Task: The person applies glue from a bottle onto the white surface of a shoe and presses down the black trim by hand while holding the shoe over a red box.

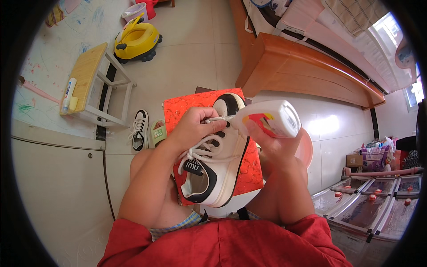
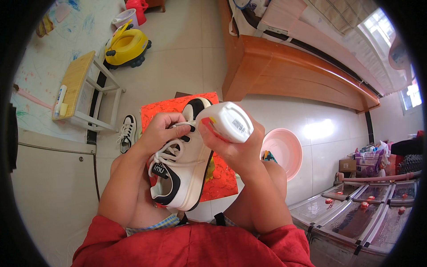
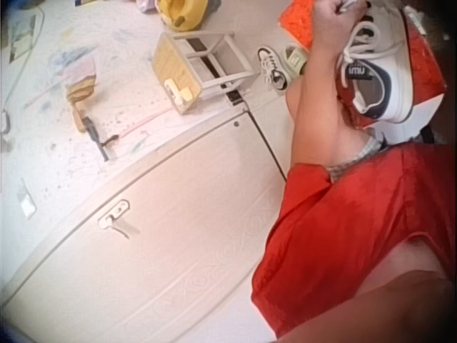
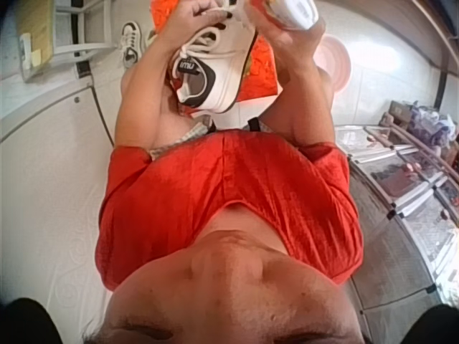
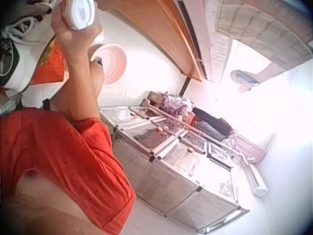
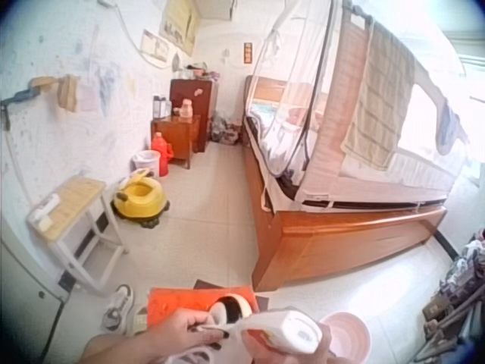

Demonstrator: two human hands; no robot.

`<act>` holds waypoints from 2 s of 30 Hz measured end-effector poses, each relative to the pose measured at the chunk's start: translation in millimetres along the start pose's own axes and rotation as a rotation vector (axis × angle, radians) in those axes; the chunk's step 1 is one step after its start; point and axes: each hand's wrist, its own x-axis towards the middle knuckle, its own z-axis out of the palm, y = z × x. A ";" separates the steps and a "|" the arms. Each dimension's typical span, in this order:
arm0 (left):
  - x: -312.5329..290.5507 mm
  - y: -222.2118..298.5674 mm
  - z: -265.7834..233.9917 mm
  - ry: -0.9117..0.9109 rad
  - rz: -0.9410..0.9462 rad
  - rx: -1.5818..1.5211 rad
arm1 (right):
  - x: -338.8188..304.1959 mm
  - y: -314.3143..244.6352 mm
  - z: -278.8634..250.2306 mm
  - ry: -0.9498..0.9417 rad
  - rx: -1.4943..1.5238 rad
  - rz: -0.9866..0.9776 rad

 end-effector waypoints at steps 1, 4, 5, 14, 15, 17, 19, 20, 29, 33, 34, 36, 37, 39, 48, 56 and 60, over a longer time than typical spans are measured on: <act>0.4 0.3 0.7 0.000 -0.003 -0.007 | -0.9 0.2 -1.8 -0.031 -0.031 -0.046; 2.1 -1.8 -0.2 0.003 0.004 -0.010 | -5.9 -1.8 -5.3 -0.087 -0.130 -0.074; 2.2 -2.0 -0.7 0.008 0.014 -0.005 | -8.2 -0.5 -5.0 -0.055 -0.079 -0.068; 0.1 1.8 1.5 0.013 -0.038 -0.055 | -1.7 2.2 2.3 0.039 -0.013 -0.016; -0.2 1.4 0.8 0.014 -0.037 -0.056 | -2.1 3.0 1.8 0.037 -0.013 -0.016; 0.0 1.6 1.2 -0.003 -0.025 -0.069 | -2.8 3.8 -2.1 -0.014 -0.034 -0.042; 0.5 1.0 -0.3 -0.007 -0.015 -0.053 | -5.7 1.7 -4.1 -0.052 -0.082 -0.085; 0.8 0.2 -1.2 -0.010 -0.006 -0.037 | -6.3 0.8 -5.2 -0.090 -0.129 -0.128; 1.7 -3.8 0.2 0.014 -0.001 -0.075 | -3.3 5.5 3.3 0.030 0.019 -0.086; -0.1 0.1 0.6 0.016 -0.030 -0.067 | -3.1 2.6 -1.6 -0.012 -0.085 -0.140; -0.1 0.7 -0.1 0.006 -0.017 -0.039 | -3.3 1.6 -4.3 -0.063 -0.130 -0.152; 0.4 -0.2 -1.7 -0.002 -0.004 -0.011 | -3.8 0.1 -7.0 -0.115 -0.175 -0.165; 1.6 -2.6 -2.4 -0.007 0.003 -0.013 | -4.3 -0.7 -7.8 -0.124 -0.133 -0.140; 2.3 -3.4 -2.7 -0.013 0.012 -0.015 | -7.7 -3.2 -8.1 -0.082 0.003 -0.057; 0.1 0.5 0.2 0.009 -0.014 -0.045 | 1.5 5.5 0.5 -0.010 -0.019 -0.090; 1.4 -1.9 -3.1 -0.008 0.004 0.007 | -0.6 -3.7 -11.5 -0.239 -0.079 -0.108; 1.3 -3.8 -3.7 -0.004 0.019 -0.023 | -6.7 -6.0 -7.0 -0.125 0.026 -0.032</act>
